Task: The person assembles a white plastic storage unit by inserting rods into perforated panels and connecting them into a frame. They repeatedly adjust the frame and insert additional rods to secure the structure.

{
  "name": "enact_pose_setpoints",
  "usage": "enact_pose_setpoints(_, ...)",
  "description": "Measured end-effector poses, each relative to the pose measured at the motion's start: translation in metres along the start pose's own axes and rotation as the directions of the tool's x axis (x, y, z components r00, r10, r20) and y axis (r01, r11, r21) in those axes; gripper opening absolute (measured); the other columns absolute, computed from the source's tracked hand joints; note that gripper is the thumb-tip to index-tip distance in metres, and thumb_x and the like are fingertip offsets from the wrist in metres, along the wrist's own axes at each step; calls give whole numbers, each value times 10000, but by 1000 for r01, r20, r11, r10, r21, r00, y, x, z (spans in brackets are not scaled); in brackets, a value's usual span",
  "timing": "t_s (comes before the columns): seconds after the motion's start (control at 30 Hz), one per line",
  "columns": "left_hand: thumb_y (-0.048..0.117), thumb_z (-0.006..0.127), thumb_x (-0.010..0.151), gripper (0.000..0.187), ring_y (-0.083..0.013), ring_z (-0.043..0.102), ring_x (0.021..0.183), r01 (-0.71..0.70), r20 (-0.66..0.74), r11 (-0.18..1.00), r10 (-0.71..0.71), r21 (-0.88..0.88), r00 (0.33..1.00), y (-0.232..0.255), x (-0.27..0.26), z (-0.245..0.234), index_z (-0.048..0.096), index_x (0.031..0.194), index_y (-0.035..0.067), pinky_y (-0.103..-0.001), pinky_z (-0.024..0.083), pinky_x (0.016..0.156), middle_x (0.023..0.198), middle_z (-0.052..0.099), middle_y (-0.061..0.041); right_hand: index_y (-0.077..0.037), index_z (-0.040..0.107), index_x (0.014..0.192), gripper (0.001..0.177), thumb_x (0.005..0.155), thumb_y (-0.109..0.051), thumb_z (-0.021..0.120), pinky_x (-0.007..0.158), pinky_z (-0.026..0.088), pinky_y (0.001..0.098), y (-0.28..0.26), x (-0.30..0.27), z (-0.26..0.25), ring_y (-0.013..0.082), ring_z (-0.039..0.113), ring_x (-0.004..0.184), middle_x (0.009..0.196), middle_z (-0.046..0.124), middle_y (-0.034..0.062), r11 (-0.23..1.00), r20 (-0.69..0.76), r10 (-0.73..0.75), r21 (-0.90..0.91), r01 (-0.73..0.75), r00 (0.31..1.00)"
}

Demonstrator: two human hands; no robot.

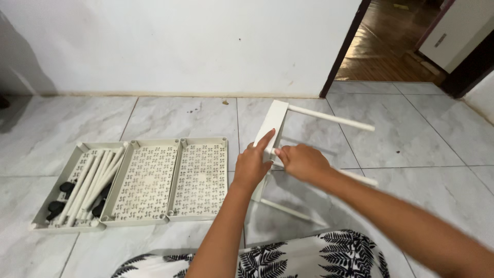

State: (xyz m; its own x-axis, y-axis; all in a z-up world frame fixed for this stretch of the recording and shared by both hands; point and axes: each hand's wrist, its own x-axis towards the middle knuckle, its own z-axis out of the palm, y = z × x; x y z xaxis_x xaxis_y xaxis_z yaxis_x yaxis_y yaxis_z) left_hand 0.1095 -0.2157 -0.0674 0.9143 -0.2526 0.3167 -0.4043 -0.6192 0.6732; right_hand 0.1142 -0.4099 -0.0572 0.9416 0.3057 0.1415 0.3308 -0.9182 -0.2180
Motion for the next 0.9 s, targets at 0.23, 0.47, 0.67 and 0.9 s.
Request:
enact_pose_setpoints(0.23,82,841,732,987,-396,699,962,71,27,997,-71,16,997,6,-3,3,374,1540,404,-481,568,843,1111,669,-210,-122,613,921,409,1060,-467,444,522,459,413,17,16,-41,262,600,548,639,627,76,865,534,81,383,-326,842)
enact_pose_setpoints(0.47,92,847,713,996,-414,688,1013,25,-24,999,-24,35,999,6,1,10,382,1535,407,-487,562,869,1171,667,-233,-108,618,955,386,1051,-446,457,551,459,408,-10,-54,9,251,589,580,670,617,69,940,-464,-155,-342,-15,872)
enact_pose_setpoints(0.67,52,825,685,1004,-419,695,1000,-51,-52,999,51,2,997,11,-1,12,389,1524,394,-488,568,838,1219,661,-233,-95,622,984,371,1043,-428,468,576,459,404,27,-29,-4,241,580,608,697,609,62,999,6,25,-36,-25,1000)
enact_pose_setpoints(0.9,84,832,721,997,-403,708,963,24,6,1000,-24,13,1000,15,-20,5,372,1546,405,-481,574,830,1157,672,-222,-81,627,1018,357,1033,-406,482,606,459,398,38,-8,-47,230,570,640,729,599,54,736,713,17,466,-492,701)
